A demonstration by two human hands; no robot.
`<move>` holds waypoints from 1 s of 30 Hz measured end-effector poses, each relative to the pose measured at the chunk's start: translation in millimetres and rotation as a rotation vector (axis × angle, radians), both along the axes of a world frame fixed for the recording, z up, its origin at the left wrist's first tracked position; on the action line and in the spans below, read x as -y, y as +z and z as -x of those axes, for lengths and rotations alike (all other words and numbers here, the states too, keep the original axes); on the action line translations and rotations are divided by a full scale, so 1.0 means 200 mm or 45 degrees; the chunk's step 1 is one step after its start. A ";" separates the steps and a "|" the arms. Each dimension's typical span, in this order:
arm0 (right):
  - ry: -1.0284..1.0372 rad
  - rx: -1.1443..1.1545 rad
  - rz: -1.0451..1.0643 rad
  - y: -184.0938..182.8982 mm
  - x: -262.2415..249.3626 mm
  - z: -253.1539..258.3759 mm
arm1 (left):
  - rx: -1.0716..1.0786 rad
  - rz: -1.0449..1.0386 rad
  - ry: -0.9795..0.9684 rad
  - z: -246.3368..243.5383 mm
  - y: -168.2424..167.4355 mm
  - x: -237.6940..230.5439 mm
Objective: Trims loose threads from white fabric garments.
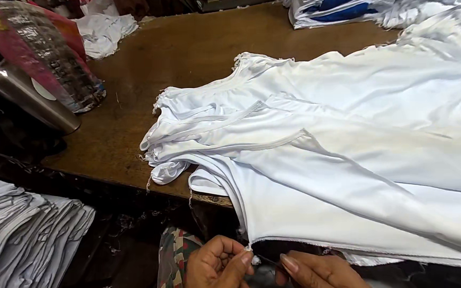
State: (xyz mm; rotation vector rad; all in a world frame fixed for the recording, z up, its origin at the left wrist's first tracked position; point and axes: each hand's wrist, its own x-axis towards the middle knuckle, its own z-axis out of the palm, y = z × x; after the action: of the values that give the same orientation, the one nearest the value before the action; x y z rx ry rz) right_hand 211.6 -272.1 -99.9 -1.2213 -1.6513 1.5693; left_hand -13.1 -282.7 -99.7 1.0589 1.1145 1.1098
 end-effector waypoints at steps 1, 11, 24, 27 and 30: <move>0.000 -0.001 0.013 0.00 0.01 0.00 | -0.005 -0.011 0.002 0.00 0.00 0.00; -0.114 -0.108 0.070 -0.04 -0.02 0.10 | -0.032 -0.046 0.027 -0.01 -0.01 0.01; -0.281 0.609 -0.908 0.18 -0.04 0.06 | -0.229 -0.086 -0.259 -0.09 -0.07 0.08; -0.409 0.825 -1.239 0.10 -0.19 0.17 | -0.368 -0.205 -0.282 -0.13 -0.09 0.08; -0.340 0.835 -1.149 0.08 -0.34 0.20 | -0.476 -0.334 -0.272 -0.14 -0.06 0.06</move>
State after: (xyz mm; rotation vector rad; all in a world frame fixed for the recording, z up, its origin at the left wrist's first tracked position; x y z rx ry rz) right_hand 172.0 -203.9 -83.1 -1.3829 -2.0965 0.1392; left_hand 15.7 -294.0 -111.9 1.6031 1.1297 0.9240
